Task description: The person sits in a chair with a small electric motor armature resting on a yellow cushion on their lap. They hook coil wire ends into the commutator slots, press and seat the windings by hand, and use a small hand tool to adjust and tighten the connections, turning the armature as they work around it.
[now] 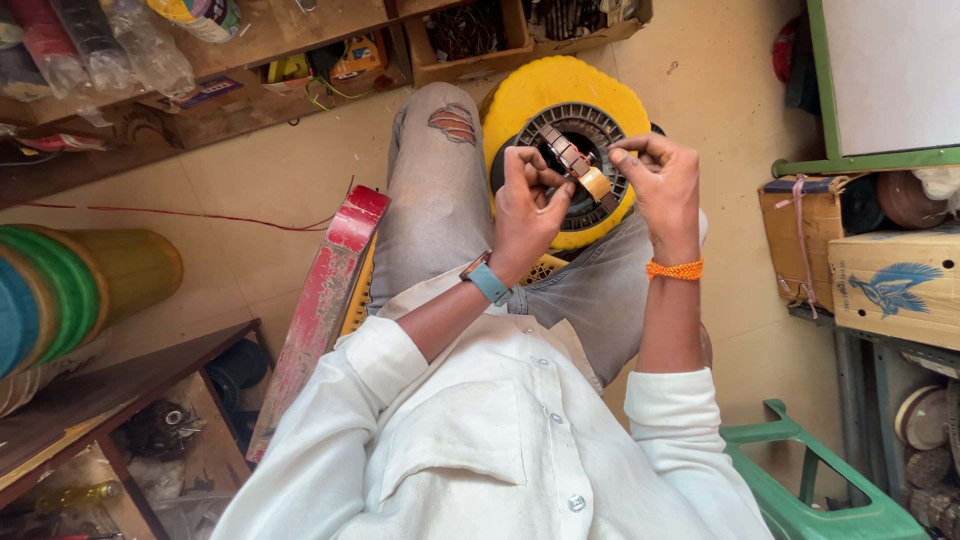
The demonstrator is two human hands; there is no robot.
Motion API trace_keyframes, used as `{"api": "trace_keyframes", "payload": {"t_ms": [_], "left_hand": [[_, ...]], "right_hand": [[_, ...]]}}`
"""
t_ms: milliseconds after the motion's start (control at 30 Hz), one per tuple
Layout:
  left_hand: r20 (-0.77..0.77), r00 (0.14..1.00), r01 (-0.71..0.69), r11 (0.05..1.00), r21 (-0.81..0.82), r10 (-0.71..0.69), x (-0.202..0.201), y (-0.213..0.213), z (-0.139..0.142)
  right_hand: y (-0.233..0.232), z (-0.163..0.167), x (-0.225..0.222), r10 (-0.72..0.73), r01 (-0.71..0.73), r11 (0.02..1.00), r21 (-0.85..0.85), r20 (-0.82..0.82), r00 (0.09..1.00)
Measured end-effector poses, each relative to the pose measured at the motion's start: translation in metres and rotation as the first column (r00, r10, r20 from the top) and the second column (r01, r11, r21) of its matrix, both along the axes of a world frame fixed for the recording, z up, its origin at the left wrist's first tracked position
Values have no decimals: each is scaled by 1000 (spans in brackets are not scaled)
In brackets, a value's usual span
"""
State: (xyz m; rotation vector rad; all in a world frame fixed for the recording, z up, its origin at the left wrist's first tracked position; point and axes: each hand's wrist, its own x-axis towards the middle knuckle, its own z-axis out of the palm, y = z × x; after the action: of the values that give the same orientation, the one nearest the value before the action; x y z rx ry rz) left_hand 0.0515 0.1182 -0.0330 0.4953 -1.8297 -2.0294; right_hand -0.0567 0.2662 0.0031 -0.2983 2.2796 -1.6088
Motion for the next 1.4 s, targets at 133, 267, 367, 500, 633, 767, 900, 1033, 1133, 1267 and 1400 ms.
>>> {"api": "trace_keyframes", "payload": {"t_ms": [133, 267, 367, 500, 633, 767, 900, 1033, 1133, 1267, 1400], "left_hand": [[-6, 999, -54, 993, -109, 54, -11, 9, 5], [40, 999, -14, 982, -188, 22, -17, 15, 13], [191, 980, 7, 949, -316, 56, -10, 18, 23], [-42, 999, -51, 815, -578, 33, -3, 11, 36], [-172, 934, 23, 533, -846, -313, -18, -17, 44], [66, 725, 364, 299, -882, -686, -52, -33, 53], [191, 632, 527, 235, -817, -751, -79, -32, 65], [251, 591, 583, 191, -790, -766, -92, -26, 70], [241, 577, 591, 196, -782, -780, -94, -28, 69], [236, 565, 601, 199, -774, -790, -88, -36, 64], [139, 629, 523, 284, -803, -765, -72, -45, 53]], "right_hand": [[14, -12, 7, -173, 175, 985, 2, 183, 968], [30, -16, 15, -212, 250, 962, -113, 269, 939], [40, -18, 18, -217, 280, 942, -185, 299, 929], [51, -21, 21, -214, 299, 926, -231, 331, 919], [64, -19, 24, -231, 307, 928, -213, 317, 920], [80, -3, 26, -216, 262, 956, -133, 288, 933], [85, 19, 32, -157, 189, 969, -160, 198, 968], [75, 38, 48, -157, 165, 983, -79, 99, 983], [58, 45, 65, -149, 154, 985, 76, -68, 987], [29, 35, 82, -51, 121, 983, 136, -432, 901], [6, 15, 95, -5, 155, 959, 239, -533, 846]]}}
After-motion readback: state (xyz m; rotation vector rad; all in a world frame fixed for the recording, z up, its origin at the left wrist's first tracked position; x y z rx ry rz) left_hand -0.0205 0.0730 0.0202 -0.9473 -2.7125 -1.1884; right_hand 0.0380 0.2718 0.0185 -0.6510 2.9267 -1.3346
